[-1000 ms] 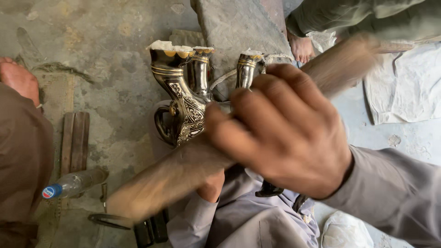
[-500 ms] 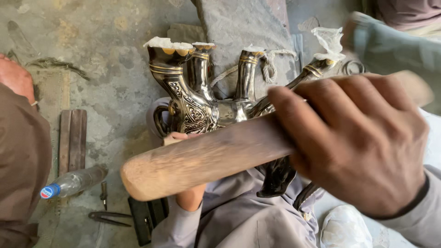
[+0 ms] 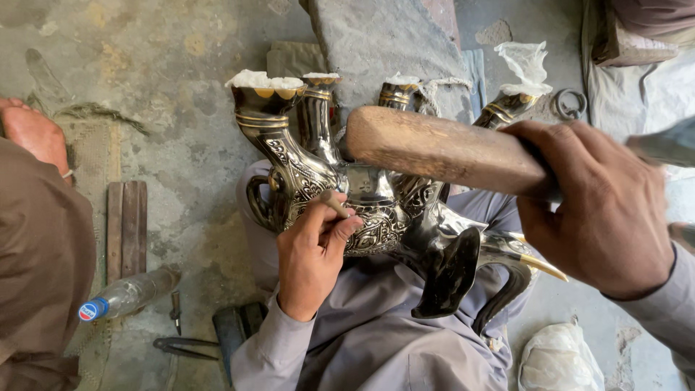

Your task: The person sits cross-legged on the floor holding a brass elephant figurine in their lap, positioning a punch against the engraved surface and striking it with a wooden mallet to emboss the decorative pattern. They reposition the punch repeatedly across different areas of the figurine's body and legs.

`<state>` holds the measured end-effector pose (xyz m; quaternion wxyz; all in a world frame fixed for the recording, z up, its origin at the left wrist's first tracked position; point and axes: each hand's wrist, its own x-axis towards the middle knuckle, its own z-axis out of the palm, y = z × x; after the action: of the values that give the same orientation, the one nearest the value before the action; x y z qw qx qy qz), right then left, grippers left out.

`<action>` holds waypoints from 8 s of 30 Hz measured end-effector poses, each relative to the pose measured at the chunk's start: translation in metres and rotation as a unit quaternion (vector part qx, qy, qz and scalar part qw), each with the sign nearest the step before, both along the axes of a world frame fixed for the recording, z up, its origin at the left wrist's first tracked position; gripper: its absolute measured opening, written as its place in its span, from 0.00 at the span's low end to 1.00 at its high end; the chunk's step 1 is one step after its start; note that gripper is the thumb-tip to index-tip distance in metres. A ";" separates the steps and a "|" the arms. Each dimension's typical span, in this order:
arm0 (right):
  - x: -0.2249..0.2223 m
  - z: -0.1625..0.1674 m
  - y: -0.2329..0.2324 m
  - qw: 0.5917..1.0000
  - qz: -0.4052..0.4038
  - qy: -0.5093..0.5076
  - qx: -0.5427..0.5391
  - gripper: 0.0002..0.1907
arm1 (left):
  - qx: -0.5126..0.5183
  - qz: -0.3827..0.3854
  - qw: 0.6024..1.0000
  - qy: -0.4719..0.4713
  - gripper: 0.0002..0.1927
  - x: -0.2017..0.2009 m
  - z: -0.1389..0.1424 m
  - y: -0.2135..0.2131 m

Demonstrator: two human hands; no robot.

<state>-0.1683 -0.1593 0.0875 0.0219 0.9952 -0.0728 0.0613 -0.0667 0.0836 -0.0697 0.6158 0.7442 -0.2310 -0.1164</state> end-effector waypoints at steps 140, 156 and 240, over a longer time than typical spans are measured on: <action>-0.048 -0.071 0.041 0.913 -0.289 -0.022 0.288 0.32 | 0.118 -0.392 0.908 -0.089 0.18 0.079 0.035 -0.041; -0.064 -0.077 0.056 0.907 -0.289 -0.083 0.296 0.30 | 0.126 -0.399 0.901 -0.115 0.13 0.079 0.033 -0.039; -0.084 -0.067 0.070 0.957 -0.262 -0.023 0.126 0.37 | 0.131 -0.369 0.905 -0.165 0.16 0.072 0.022 -0.019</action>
<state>-0.2522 -0.0893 0.0209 -0.0896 0.9344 -0.3382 0.0670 0.0050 0.0646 -0.0472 0.3793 0.6883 -0.5700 -0.2397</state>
